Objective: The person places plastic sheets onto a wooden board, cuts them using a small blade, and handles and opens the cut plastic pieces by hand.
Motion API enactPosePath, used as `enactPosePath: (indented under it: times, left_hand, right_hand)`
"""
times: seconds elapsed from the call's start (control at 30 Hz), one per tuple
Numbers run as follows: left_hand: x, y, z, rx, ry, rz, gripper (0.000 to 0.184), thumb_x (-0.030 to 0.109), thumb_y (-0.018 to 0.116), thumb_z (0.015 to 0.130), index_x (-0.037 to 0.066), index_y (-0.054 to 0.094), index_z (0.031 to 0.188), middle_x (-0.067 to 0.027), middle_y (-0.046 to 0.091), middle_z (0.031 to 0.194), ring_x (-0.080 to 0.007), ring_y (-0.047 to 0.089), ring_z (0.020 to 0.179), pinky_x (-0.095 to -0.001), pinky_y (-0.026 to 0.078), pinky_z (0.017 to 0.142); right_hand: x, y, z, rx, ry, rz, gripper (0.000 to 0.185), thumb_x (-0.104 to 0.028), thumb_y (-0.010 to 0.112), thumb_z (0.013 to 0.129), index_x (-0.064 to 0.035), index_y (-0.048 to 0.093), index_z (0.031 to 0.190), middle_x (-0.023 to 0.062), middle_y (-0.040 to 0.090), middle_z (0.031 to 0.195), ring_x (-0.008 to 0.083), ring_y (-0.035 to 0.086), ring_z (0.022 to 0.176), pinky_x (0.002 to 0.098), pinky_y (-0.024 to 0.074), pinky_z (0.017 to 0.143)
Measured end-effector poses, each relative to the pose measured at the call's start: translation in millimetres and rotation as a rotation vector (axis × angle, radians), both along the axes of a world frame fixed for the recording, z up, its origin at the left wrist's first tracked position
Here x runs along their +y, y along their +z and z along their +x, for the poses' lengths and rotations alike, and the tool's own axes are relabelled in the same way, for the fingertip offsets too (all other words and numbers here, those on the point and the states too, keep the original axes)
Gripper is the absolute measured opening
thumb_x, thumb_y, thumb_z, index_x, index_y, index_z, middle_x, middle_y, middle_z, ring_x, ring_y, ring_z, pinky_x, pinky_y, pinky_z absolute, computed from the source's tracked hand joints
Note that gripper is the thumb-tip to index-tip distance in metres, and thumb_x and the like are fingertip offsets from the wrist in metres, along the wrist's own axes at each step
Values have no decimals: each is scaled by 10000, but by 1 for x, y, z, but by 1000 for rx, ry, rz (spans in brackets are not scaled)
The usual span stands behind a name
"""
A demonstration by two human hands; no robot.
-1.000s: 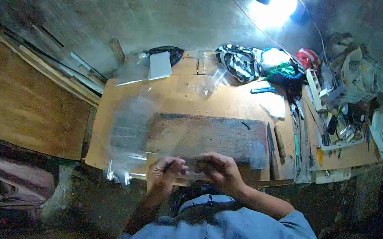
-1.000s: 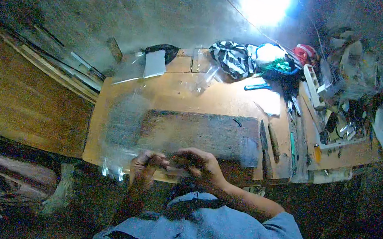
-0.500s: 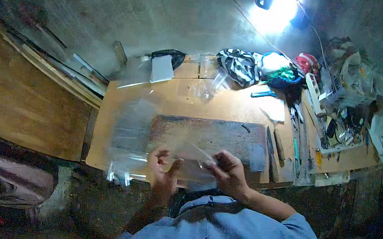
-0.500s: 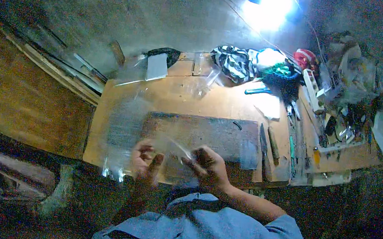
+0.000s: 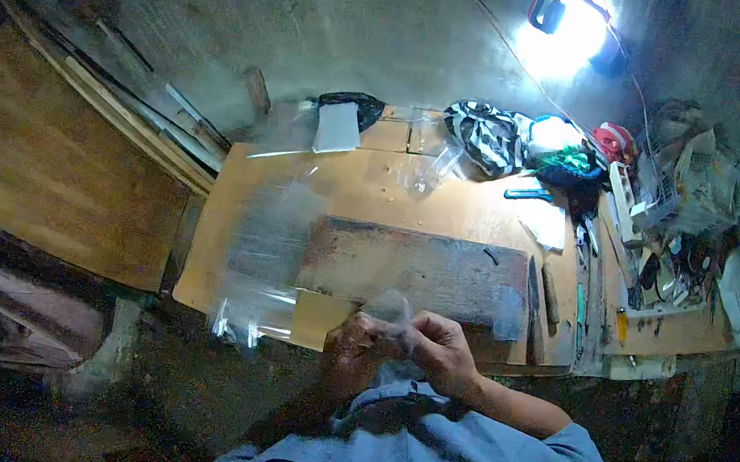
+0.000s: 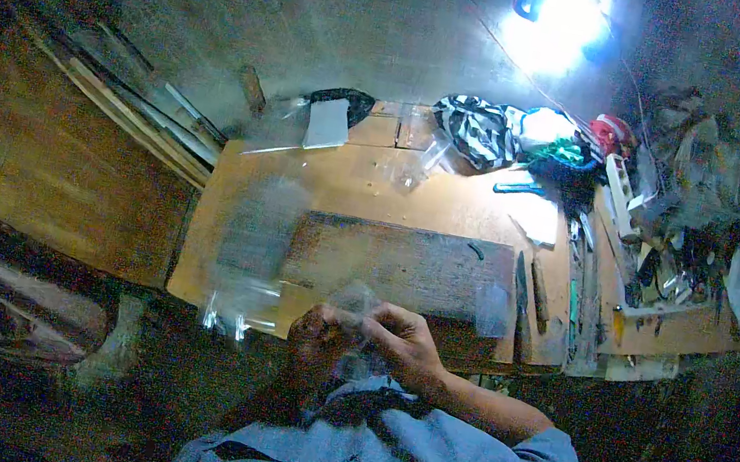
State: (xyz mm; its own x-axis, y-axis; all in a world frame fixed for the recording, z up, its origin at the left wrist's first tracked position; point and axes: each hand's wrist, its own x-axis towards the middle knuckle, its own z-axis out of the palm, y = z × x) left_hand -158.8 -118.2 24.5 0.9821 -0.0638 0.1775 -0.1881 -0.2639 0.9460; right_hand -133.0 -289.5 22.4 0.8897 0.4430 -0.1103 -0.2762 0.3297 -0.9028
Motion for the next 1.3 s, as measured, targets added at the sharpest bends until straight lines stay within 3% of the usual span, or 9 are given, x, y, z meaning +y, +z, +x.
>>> enactPosePath:
  times: [0.13,0.43,0.5,0.53,0.6,0.9,1.0,1.1,1.3]
  left_hand:
    - [8,-25,4,-44,-21,48,200,218,690,872,30,625,900,-74,632,784,-162,620,770,-312,496,678]
    - [23,-6,17,74,255,-718,65,110,540,946,66,554,899,-26,594,716,-102,550,643,-243,451,612]
    - [31,-11,23,82,455,-536,96,146,534,960,73,520,899,-9,548,652,-84,500,562,-231,408,526]
    - [42,-14,25,71,458,-589,124,173,530,967,75,512,893,-5,524,629,-76,462,515,-228,380,485]
    - [46,-12,29,-1,441,-595,204,244,513,983,80,490,864,11,457,571,-55,351,415,-224,300,399]
    - [25,-7,28,165,457,-496,199,251,487,996,118,509,849,41,392,559,-31,341,425,-211,295,369]
    - [18,-11,33,176,591,-631,183,254,497,983,117,498,862,35,386,554,-50,363,438,-220,287,368]
    - [18,-18,39,101,602,-575,178,252,497,978,116,490,862,31,387,558,-60,361,441,-227,275,367]
    - [33,-28,41,100,616,-681,193,261,538,970,147,494,820,62,391,579,-35,348,441,-202,264,355]
  right_hand:
    - [-6,-9,2,38,0,-27,165,-162,589,943,-26,602,851,-12,600,749,50,516,666,219,434,588]
    - [-27,-13,14,-57,-156,-173,207,-117,550,952,-32,581,766,4,588,720,71,526,633,241,447,579]
    - [-33,-13,21,-219,-235,-245,215,-112,535,957,-45,563,755,7,579,702,81,527,628,250,453,584]
    - [-31,-2,20,47,-271,-1,206,-123,531,962,-60,555,767,4,562,691,83,506,616,249,440,580]
    - [-32,-5,24,53,-300,8,193,-135,536,961,-63,555,783,3,557,690,82,500,614,244,432,575]
    - [-32,0,43,55,-378,-14,186,-202,546,964,-32,590,903,32,601,757,117,582,694,252,470,621]
    - [-24,2,37,187,-308,247,237,-207,587,943,-34,581,1106,76,652,965,133,617,845,265,502,701]
    - [-7,-21,24,-108,-175,-94,270,-153,650,900,-33,579,1131,67,640,1011,127,605,905,276,509,775]
    - [-14,-28,16,194,-19,55,111,-107,624,910,-26,629,985,17,647,896,96,602,831,253,487,769]
